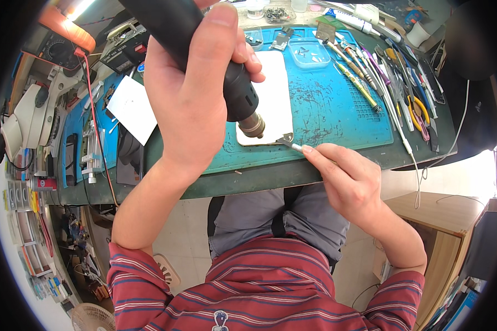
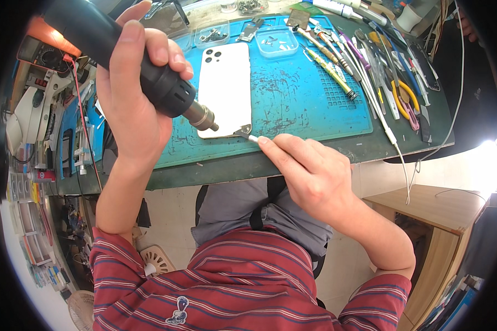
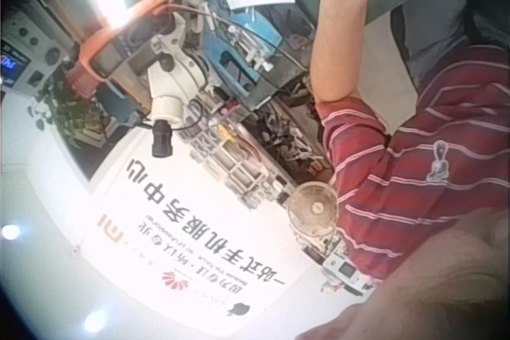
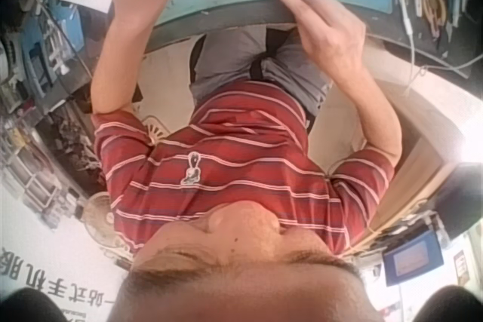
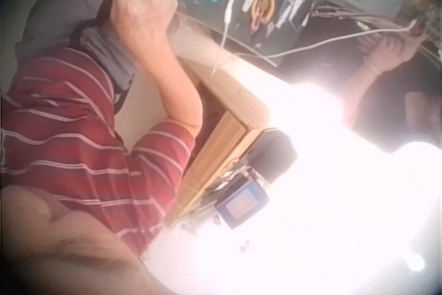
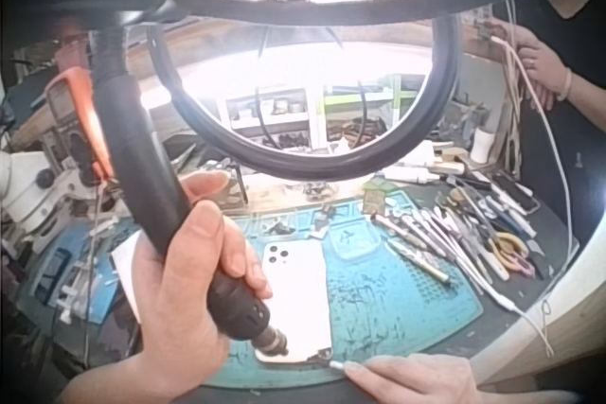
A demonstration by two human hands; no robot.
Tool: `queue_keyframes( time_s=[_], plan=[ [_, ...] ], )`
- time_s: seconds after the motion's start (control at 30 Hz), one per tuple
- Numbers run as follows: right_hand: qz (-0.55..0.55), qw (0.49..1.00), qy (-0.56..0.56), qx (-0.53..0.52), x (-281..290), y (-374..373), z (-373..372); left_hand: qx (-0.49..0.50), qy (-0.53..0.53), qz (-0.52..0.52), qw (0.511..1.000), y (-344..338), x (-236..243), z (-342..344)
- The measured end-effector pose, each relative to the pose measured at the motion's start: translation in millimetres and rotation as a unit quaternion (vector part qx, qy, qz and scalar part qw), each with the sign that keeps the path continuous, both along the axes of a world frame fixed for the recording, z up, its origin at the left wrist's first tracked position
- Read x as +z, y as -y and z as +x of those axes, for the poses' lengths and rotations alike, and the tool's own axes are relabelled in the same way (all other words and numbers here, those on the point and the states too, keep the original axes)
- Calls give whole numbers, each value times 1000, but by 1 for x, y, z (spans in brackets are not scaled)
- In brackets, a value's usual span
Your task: The person uses a heat gun and a small metal tool to work on the back of a white smartphone placed on a blue mat. They repeatedly apply heat and scrape or pry at the device's surface, occasionally pausing to adjust the phone or switch tools.
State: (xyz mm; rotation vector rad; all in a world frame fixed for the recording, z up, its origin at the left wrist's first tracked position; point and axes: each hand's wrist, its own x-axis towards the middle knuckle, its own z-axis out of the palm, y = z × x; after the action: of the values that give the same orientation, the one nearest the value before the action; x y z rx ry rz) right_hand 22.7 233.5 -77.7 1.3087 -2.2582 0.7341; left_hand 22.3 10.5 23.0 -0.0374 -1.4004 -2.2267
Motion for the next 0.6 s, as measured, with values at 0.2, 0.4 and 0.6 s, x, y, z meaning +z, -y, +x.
queue_keyframes(
  time_s=[0.2,0.4,0.6],
  plan=[
    [-4,1000,-1,0,-1,0,0,3,-2,-6,1000,-1,1,-1],
    [2,1000,2,-1,0,-1,-1,2,-3,-5,1000,-2,1,-1],
    [-5,1000,3,1,0,0,-1,8,-49,-55,997,10,-18,-9]
  ],
)
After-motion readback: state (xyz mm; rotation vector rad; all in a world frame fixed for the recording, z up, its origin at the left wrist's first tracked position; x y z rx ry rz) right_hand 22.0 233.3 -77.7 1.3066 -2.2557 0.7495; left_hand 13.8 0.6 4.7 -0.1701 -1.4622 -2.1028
